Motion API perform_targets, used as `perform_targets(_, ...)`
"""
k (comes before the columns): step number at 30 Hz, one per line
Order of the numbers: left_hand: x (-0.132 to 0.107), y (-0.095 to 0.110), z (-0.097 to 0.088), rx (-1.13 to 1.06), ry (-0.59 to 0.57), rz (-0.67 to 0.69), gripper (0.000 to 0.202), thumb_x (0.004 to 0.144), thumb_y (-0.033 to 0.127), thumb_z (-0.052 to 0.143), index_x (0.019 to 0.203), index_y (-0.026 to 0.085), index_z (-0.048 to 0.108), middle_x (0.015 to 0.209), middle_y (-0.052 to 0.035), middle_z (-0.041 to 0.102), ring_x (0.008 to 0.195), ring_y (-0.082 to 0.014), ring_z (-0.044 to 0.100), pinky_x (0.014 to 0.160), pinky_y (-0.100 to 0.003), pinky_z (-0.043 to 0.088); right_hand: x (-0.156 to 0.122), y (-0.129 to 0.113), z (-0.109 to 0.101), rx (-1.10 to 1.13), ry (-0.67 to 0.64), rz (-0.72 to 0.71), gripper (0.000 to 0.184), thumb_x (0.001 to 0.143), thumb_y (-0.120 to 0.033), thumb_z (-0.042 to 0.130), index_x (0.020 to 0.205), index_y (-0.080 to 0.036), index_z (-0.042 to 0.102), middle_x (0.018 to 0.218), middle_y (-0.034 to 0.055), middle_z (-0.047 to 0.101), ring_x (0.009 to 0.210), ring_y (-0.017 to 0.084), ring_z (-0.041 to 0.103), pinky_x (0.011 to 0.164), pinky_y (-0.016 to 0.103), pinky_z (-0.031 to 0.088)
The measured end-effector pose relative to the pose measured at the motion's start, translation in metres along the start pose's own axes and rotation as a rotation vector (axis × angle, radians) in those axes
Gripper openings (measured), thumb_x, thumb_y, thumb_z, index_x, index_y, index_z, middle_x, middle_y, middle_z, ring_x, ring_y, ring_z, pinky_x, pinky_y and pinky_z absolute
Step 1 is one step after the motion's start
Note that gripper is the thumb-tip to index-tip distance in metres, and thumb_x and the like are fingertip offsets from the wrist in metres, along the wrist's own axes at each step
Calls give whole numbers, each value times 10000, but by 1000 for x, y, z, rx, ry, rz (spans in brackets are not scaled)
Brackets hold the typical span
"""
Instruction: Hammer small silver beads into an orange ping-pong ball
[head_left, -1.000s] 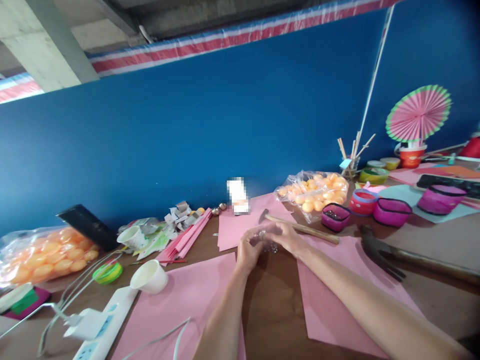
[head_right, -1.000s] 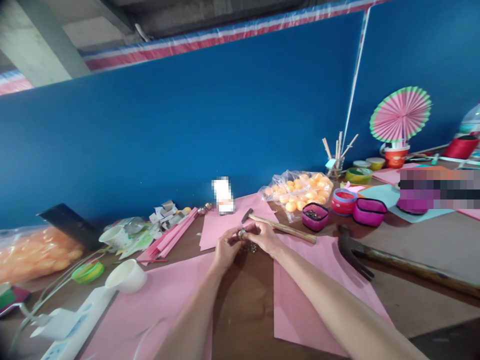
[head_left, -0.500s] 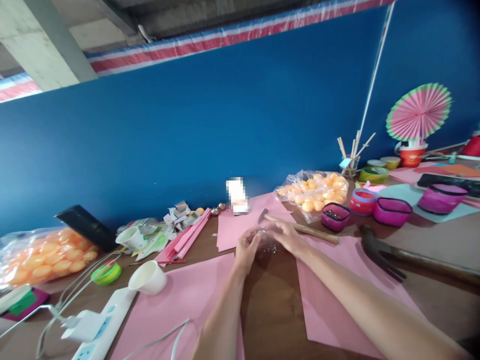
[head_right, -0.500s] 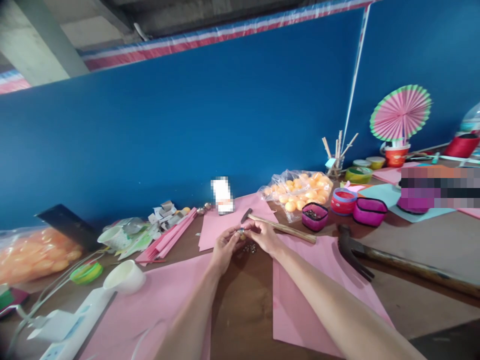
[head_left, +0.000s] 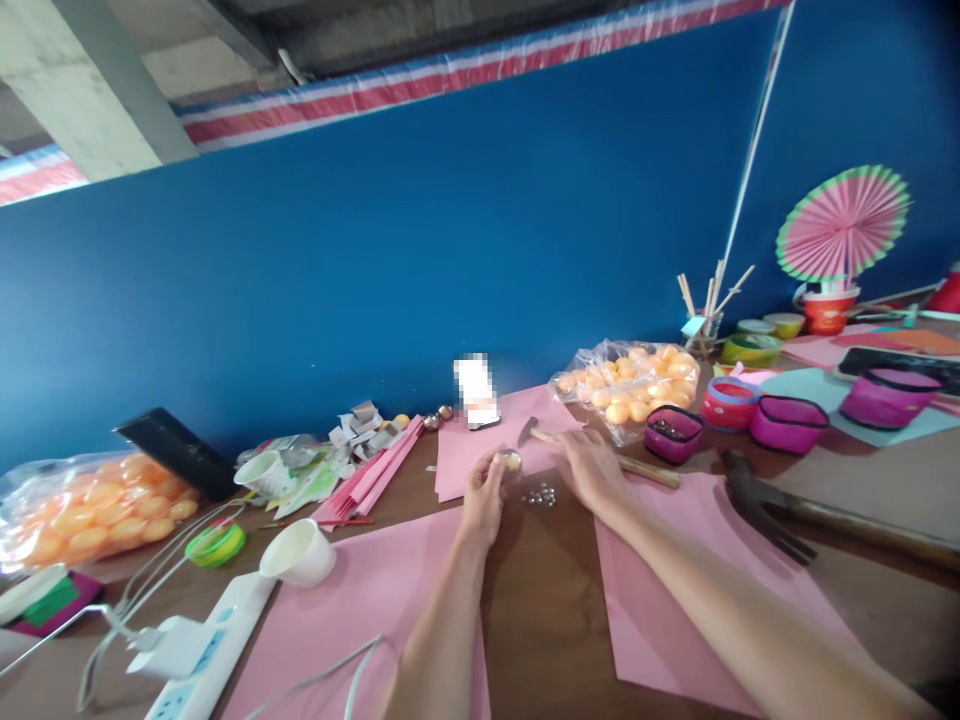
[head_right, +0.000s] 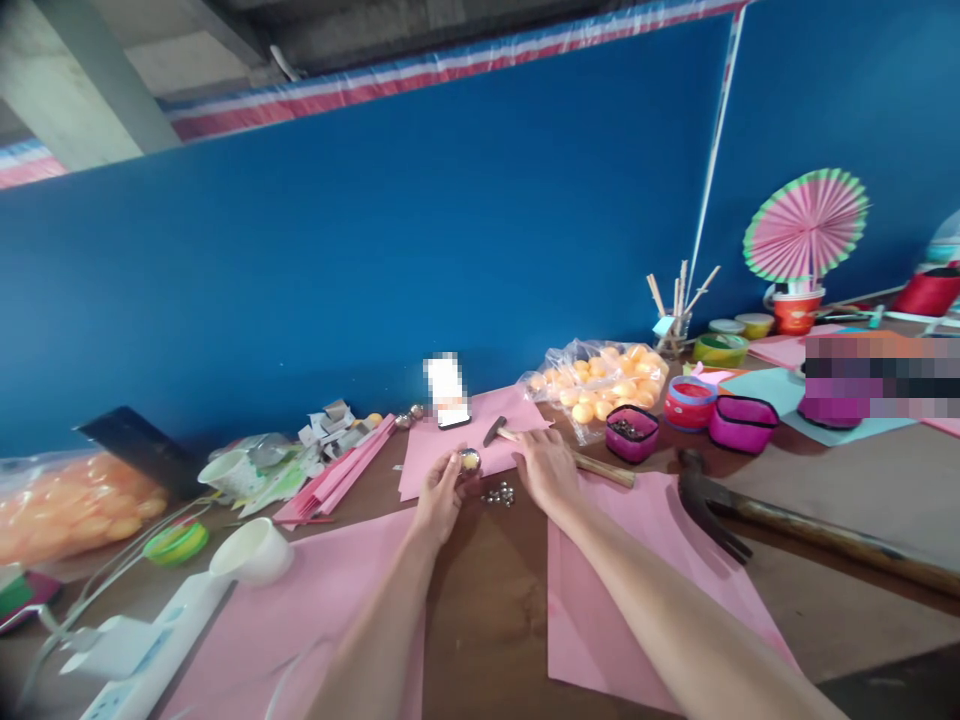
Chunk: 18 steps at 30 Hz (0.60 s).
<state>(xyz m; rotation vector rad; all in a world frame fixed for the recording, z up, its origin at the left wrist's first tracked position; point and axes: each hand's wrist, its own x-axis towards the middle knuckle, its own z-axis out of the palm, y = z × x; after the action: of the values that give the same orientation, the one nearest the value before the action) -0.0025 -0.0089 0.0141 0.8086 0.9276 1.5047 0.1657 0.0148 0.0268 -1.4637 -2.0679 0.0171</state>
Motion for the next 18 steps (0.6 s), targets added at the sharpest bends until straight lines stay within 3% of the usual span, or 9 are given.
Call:
perform_targets(3, 3, 1, -4, -111, 32, 2, 329, 708, 313, 601, 994, 150, 598, 882, -56, 636, 799, -139, 600, 791, -324, 473, 2, 7, -4, -249, -117, 99, 240, 811, -235, 439, 1024, -194, 542, 984, 103, 564, 905, 229, 479, 710, 313, 361)
perform_targets(9, 6, 2, -9, -171, 48, -18, 351, 698, 251, 618, 1040, 186, 571, 882, -39, 645, 782, -121, 613, 843, -328, 450, 9, 10, -5, -328, -179, 143, 290, 820, -107, 355, 1009, -211, 550, 939, 106, 562, 849, 204, 501, 650, 292, 341)
perform_targets(13, 8, 3, -12, -180, 80, -40, 398, 718, 272, 601, 1103, 205, 521, 865, -43, 647, 750, -126, 624, 820, -340, 466, 10, 7, -5, -346, -96, 122, 278, 840, -120, 340, 1000, -214, 547, 915, 100, 554, 847, 199, 496, 672, 293, 334)
perform_targets(18, 9, 5, -13, -193, 94, -45, 368, 738, 282, 582, 1087, 184, 518, 853, -49, 641, 775, -145, 630, 814, -344, 474, 5, -6, -11, -265, 82, -6, 292, 876, -211, 318, 1106, -238, 495, 912, 75, 569, 876, 198, 481, 691, 277, 330)
